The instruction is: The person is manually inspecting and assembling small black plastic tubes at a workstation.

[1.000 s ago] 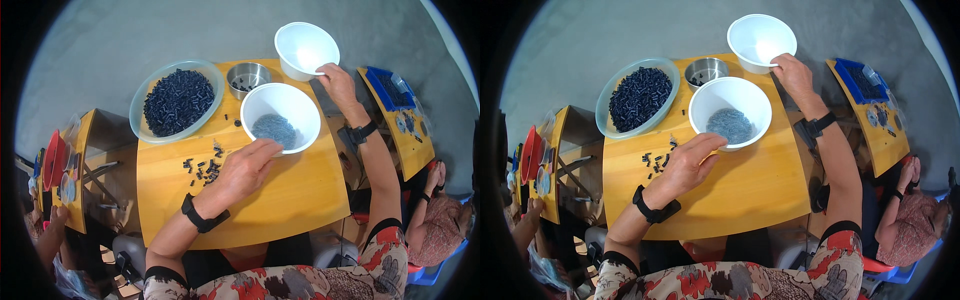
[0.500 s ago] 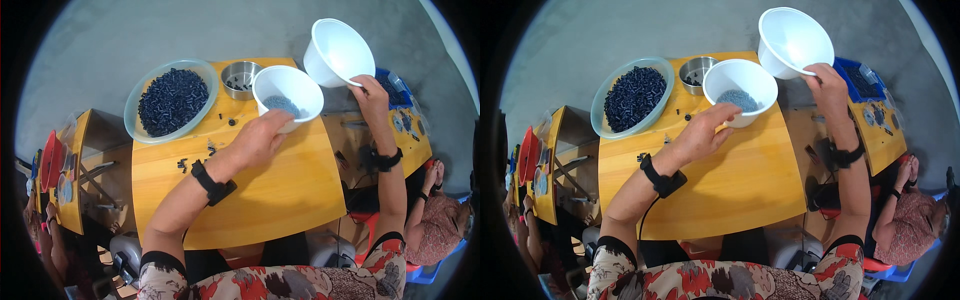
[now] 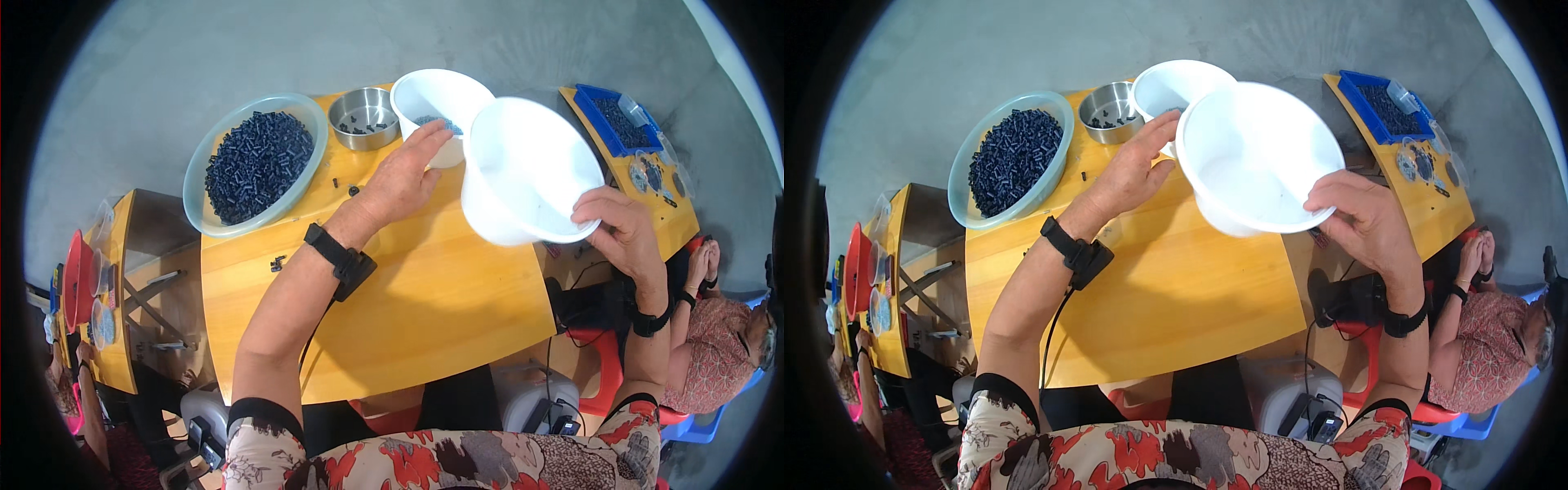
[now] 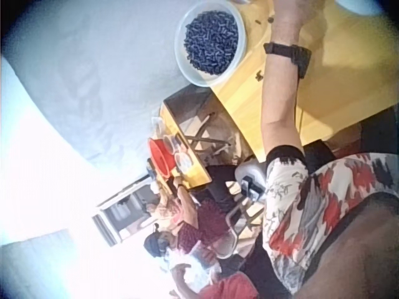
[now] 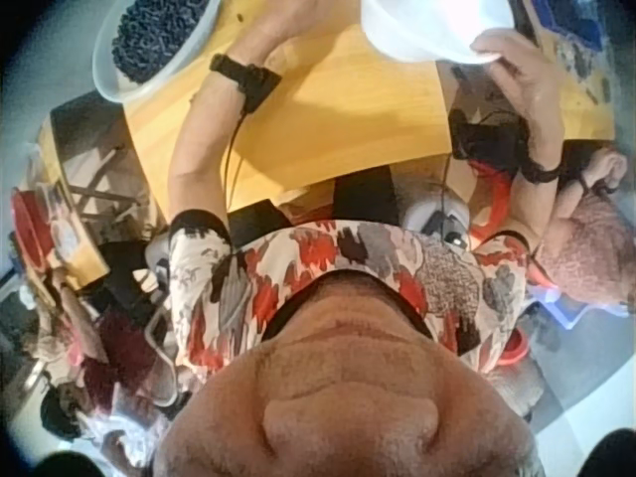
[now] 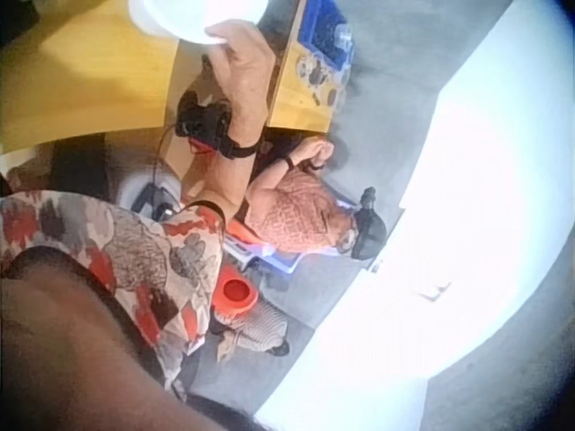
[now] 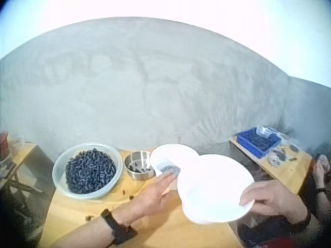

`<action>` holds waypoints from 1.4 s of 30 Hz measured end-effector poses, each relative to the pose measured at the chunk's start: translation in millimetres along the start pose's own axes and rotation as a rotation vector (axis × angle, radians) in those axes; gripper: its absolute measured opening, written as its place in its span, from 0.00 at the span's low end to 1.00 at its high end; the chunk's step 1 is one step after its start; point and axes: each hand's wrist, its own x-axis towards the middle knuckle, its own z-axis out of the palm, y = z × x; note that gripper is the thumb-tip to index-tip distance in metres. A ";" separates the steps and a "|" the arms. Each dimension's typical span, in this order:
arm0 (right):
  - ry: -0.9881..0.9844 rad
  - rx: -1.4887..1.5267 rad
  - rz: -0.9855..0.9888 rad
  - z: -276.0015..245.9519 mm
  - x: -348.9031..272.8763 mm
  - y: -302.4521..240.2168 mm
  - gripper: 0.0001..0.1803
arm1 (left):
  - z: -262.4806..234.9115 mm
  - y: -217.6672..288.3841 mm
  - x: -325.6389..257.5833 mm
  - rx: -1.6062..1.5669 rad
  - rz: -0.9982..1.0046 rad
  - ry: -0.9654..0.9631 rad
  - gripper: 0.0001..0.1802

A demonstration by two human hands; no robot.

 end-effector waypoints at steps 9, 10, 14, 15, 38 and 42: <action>-0.182 0.003 -0.056 32.9 2.9 -8.6 0.07 | -30.5 35.5 -29.4 -0.173 -0.185 0.028 0.24; -0.182 0.005 -0.059 37.7 4.1 -9.8 0.07 | -38.4 43.5 -37.2 -0.170 -0.187 0.029 0.24; -0.160 0.043 -0.116 59.7 11.0 -11.4 0.06 | -66.7 76.7 -82.3 -0.162 -0.319 -0.035 0.22; -0.161 0.050 -0.136 64.7 13.1 -12.5 0.06 | -72.1 84.0 -95.7 -0.153 -0.358 -0.050 0.22; -0.074 -0.269 -0.087 80.8 31.9 -65.8 0.17 | -75.9 133.7 -281.1 -0.662 -0.744 0.226 0.13; -0.086 -0.204 -0.033 72.8 33.6 -87.9 0.18 | -77.1 130.6 -281.6 -0.716 -0.754 0.253 0.12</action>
